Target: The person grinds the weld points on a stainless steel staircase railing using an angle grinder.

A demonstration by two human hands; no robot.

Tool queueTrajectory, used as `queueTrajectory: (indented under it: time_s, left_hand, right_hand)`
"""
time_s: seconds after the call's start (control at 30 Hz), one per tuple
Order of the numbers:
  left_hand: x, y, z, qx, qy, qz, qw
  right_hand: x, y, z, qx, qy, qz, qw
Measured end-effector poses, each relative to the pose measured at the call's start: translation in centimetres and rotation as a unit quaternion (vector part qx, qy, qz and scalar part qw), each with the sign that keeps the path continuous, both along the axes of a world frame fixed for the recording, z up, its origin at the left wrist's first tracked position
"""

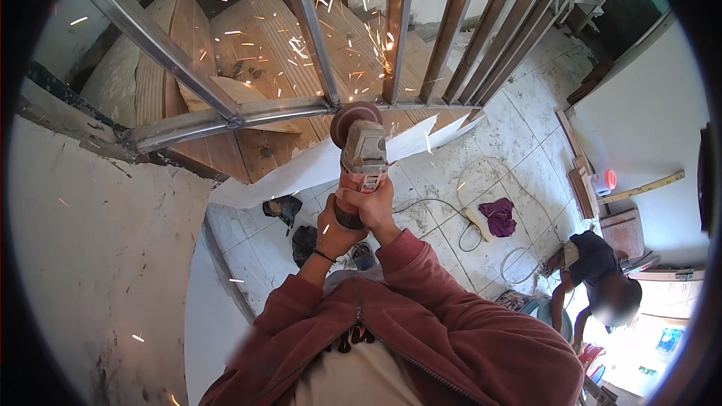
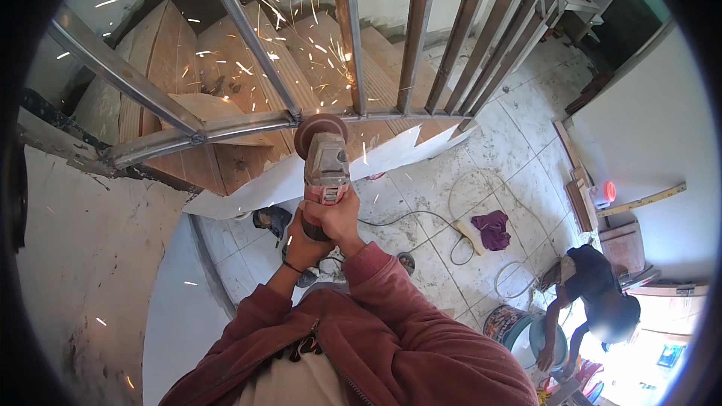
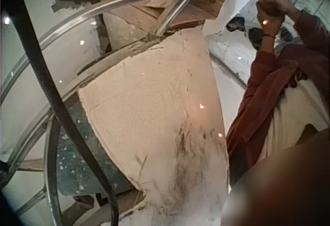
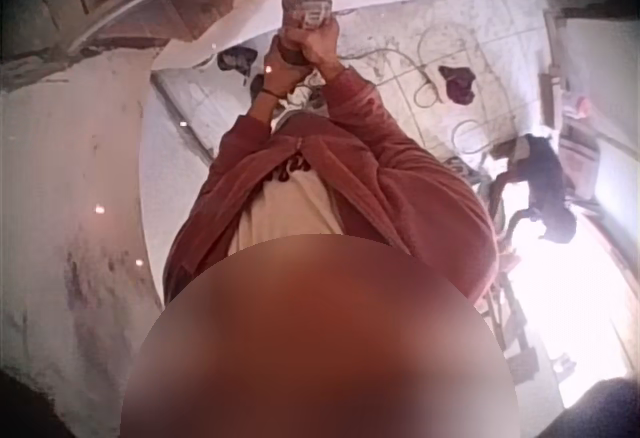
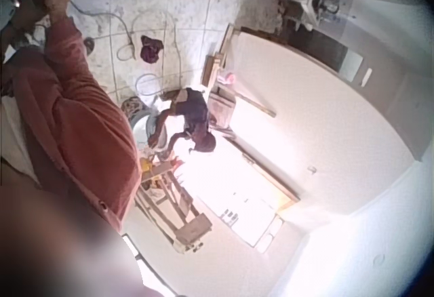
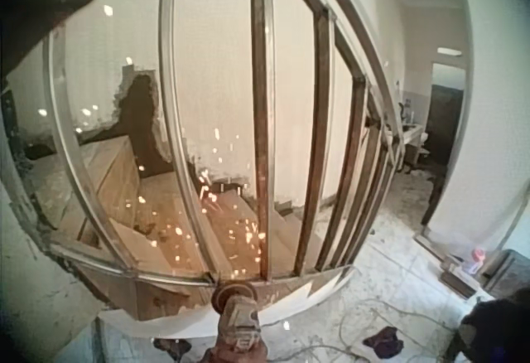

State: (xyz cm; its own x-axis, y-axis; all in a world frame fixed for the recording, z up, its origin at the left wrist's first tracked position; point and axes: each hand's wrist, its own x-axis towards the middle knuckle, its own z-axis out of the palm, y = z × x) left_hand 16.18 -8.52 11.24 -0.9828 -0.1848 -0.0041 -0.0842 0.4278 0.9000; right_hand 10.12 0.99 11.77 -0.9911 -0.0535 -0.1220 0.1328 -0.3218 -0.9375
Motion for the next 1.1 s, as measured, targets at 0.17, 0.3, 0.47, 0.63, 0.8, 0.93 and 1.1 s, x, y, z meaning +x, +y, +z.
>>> queueTrajectory:
  time_s: [0.17,0.3,0.47,0.63,0.8,0.93,1.1]
  left_hand:
    - [-0.1,0.2,0.7,0.004,-0.005,-0.001,1.0]
    - [0.2,0.1,0.5,0.009,-0.004,0.003,1.0]
    - [-0.1,0.3,0.4,0.006,0.008,0.001,1.0]
    - [0.0,0.8,0.7,0.01,0.023,0.012,1.0]
    - [0.4,0.9,0.5,-0.029,-0.02,0.002,0.999]
    - [0.4,1.3,0.9,-0.011,-0.006,0.002,1.0]
    - [0.3,0.7,0.7,-0.013,0.006,0.006,1.0]
  right_hand:
    - [-0.1,0.1,0.1,-0.01,0.011,-0.004,1.0]
    - [0.1,0.2,0.6,-0.006,0.007,-0.002,1.0]
    - [-0.2,0.2,0.3,0.006,0.02,-0.009,1.0]
    - [-0.3,0.6,1.0,0.004,-0.008,0.023,1.0]
    - [0.1,0.9,0.8,-0.038,-0.021,-0.004,0.999]
    - [0.0,1.2,1.1,-0.029,-0.013,0.0,0.999]
    - [-0.2,0.8,0.9,0.003,-0.008,0.008,1.0]
